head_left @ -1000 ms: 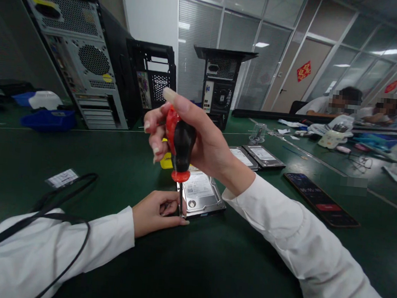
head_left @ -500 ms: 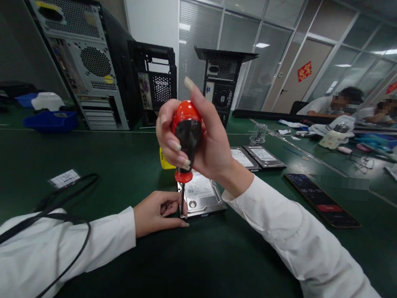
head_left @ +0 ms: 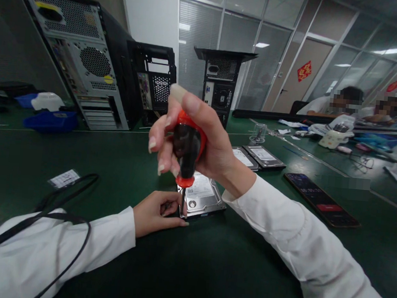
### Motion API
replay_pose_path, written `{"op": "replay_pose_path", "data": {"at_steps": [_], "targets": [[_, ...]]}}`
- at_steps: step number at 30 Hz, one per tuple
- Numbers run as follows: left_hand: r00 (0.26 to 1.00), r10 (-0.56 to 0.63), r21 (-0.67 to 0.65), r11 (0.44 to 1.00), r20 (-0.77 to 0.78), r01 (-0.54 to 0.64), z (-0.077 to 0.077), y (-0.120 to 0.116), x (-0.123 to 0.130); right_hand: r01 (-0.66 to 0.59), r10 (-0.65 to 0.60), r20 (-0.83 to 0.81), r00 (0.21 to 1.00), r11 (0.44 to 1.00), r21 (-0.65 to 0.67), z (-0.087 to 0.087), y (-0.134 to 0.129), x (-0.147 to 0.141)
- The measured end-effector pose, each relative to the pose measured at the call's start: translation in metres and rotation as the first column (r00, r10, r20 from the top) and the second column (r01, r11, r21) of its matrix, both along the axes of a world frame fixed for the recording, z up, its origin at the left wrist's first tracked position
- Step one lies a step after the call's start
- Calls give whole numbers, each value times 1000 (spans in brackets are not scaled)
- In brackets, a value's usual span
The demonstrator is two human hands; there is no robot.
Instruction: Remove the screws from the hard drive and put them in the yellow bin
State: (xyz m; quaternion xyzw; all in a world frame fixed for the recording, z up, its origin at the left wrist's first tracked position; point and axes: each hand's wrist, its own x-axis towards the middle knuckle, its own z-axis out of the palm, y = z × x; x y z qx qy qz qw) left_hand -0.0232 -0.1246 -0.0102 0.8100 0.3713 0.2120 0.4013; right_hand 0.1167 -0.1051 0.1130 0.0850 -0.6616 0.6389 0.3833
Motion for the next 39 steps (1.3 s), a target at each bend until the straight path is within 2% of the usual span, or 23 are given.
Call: {"op": "replay_pose_path", "data": {"at_steps": [2,5,9,12,20,23,28,34,39], "targets": [[1000,2,4,1000,-4,-2,0,0,0,7,-8,-55,998,1000,-16,-1,-3,-2],[1000,3,0,1000,1,-3,0,0,0,12,-15,-48,999,999,-52,-2,-3,-3],[1000,-1,-10,1000,23,1,0,1,0,33,-33,-18,999,999,-7,-3,5,-2],[1000,0,-18,1000,31,1,-1,1,0,-28,29,-16,999,1000,13,-4,10,-1],[1000,6,-14,1000,11,-6,-1,1,-1,-154,151,-33,988,983,-101,-7,14,1],[1000,4,-12,1000,16,-3,0,0,-1,-114,109,-55,993,988,-103,-6,11,0],[1000,3,-14,1000,19,-3,1,0,0,3,-2,-25,1000,1000,28,-2,5,-1],[1000,3,-22,1000,27,-3,0,0,0,9,-10,-29,1000,999,-43,-3,3,-4],[999,5,-16,1000,34,-4,1,0,0,-91,90,-52,995,996,-17,-7,13,-3]]}}
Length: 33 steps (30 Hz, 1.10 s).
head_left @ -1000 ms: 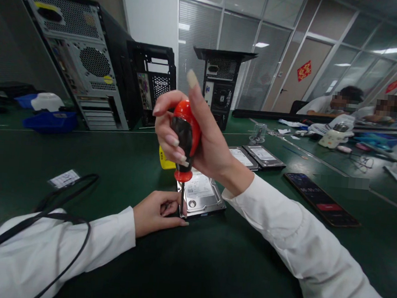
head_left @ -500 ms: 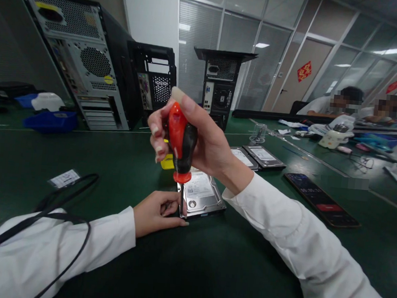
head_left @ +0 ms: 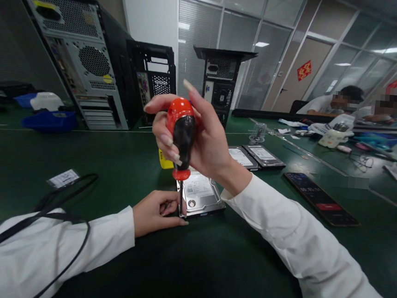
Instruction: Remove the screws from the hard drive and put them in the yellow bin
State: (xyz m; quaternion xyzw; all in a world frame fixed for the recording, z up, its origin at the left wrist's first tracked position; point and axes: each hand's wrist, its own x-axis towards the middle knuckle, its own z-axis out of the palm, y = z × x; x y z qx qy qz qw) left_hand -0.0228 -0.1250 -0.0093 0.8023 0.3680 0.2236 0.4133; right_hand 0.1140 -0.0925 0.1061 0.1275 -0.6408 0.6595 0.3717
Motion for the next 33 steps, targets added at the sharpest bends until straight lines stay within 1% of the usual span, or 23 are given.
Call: {"op": "replay_pose_path", "data": {"at_steps": [3,7,9,11,13,15,18,20,23,28,30,33], "targets": [[1000,8,-4,1000,1,-8,0,0,0,4,-5,-5,1000,999,-52,-1,1,0],[1000,9,-2,1000,-1,-9,-1,0,0,-28,27,-13,1000,991,-127,-1,-3,0],[1000,6,5,1000,0,-6,-2,1,-1,-25,21,-30,999,988,-153,-1,-5,0],[1000,4,12,1000,3,-4,-3,1,-1,-22,16,-40,999,990,-137,-1,-5,0],[1000,4,7,1000,5,-4,-3,1,-1,-51,46,-55,997,994,-96,0,-5,1],[1000,4,2,1000,1,-4,-3,1,-1,-59,55,-37,998,994,-92,2,-5,2],[1000,-1,6,1000,-4,1,-2,1,-1,-2,8,50,999,992,-126,4,-10,3],[1000,-2,8,1000,-4,2,-1,1,0,15,-6,75,997,992,-123,5,-13,3],[1000,4,5,1000,-1,-3,-1,0,0,-9,12,38,999,995,-96,4,-12,2],[1000,15,-26,1000,22,-14,-1,1,-1,-79,77,-42,996,996,-50,-1,-1,4],[999,20,-34,999,35,-19,-2,1,-1,-78,77,-36,996,996,-34,-2,1,5],[999,21,-28,999,40,-20,-1,0,-1,-43,43,-12,999,998,-45,-1,1,7]]}}
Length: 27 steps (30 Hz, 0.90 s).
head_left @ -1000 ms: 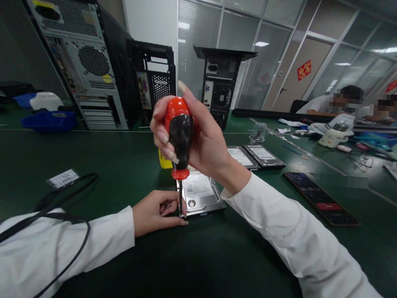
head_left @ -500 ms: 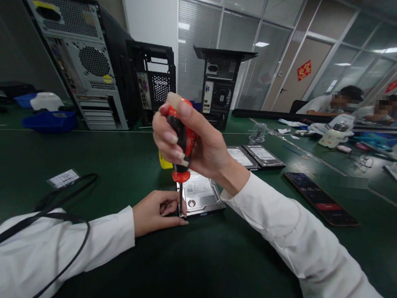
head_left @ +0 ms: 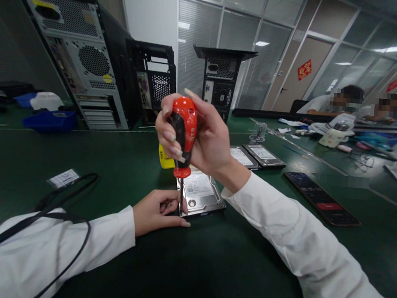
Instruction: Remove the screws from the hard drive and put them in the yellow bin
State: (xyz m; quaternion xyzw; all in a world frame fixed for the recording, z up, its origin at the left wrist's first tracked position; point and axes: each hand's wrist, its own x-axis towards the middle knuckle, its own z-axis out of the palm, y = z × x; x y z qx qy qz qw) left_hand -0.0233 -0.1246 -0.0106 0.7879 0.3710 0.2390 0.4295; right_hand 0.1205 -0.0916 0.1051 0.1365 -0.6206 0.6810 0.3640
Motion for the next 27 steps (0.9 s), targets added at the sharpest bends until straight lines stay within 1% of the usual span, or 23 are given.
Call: {"op": "replay_pose_path", "data": {"at_steps": [3,9,10,14,15,18,22,25,27], "targets": [[1000,-1,10,1000,-13,1,0,0,0,-6,6,4,1000,1000,-13,0,1,1],[999,0,21,1000,-47,1,0,0,0,-71,71,1,997,996,-62,-2,1,0],[999,-1,18,1000,-46,1,0,0,0,-63,63,4,998,995,-74,-1,0,-1],[999,-4,9,1000,-36,5,0,0,0,47,-33,86,996,986,-161,2,-8,-6],[999,-3,9,1000,-36,4,-1,0,0,56,-42,89,995,985,-165,2,-9,-7],[999,0,6,1000,-33,0,-1,0,1,49,-39,69,997,989,-143,5,-12,-8],[1000,2,-5,1000,-24,-2,0,0,1,60,-47,112,993,991,-119,7,-13,-6],[1000,-4,-2,1000,-30,4,0,0,1,27,-23,65,998,997,-66,5,-10,-4],[999,-7,1,1000,-36,7,0,0,0,27,-26,17,1000,999,-31,3,-8,-2]]}}
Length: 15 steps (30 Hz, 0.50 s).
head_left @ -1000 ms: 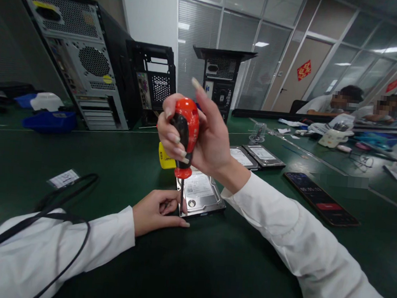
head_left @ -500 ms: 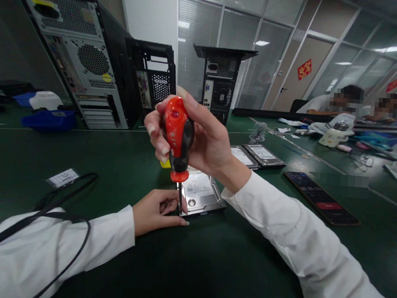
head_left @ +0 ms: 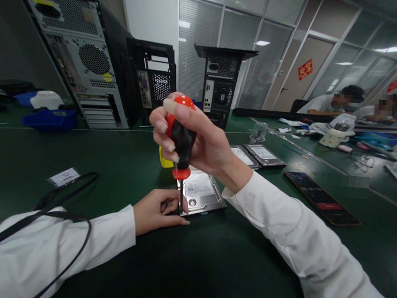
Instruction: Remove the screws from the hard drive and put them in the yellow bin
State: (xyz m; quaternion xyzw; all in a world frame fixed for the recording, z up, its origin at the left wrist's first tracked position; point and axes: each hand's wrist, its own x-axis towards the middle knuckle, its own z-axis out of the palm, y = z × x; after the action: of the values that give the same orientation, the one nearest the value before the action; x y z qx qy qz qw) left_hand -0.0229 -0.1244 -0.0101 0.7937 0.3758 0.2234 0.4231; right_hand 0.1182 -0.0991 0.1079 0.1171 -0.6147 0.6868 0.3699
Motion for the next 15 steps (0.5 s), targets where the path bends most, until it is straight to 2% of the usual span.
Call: {"op": "replay_pose_path", "data": {"at_steps": [6,15], "targets": [[1000,-8,1,1000,9,8,0,0,0,81,-83,28,996,995,61,0,1,1],[1000,-6,23,1000,-11,6,-1,1,-1,-4,6,-22,1000,998,64,-2,10,0]]}}
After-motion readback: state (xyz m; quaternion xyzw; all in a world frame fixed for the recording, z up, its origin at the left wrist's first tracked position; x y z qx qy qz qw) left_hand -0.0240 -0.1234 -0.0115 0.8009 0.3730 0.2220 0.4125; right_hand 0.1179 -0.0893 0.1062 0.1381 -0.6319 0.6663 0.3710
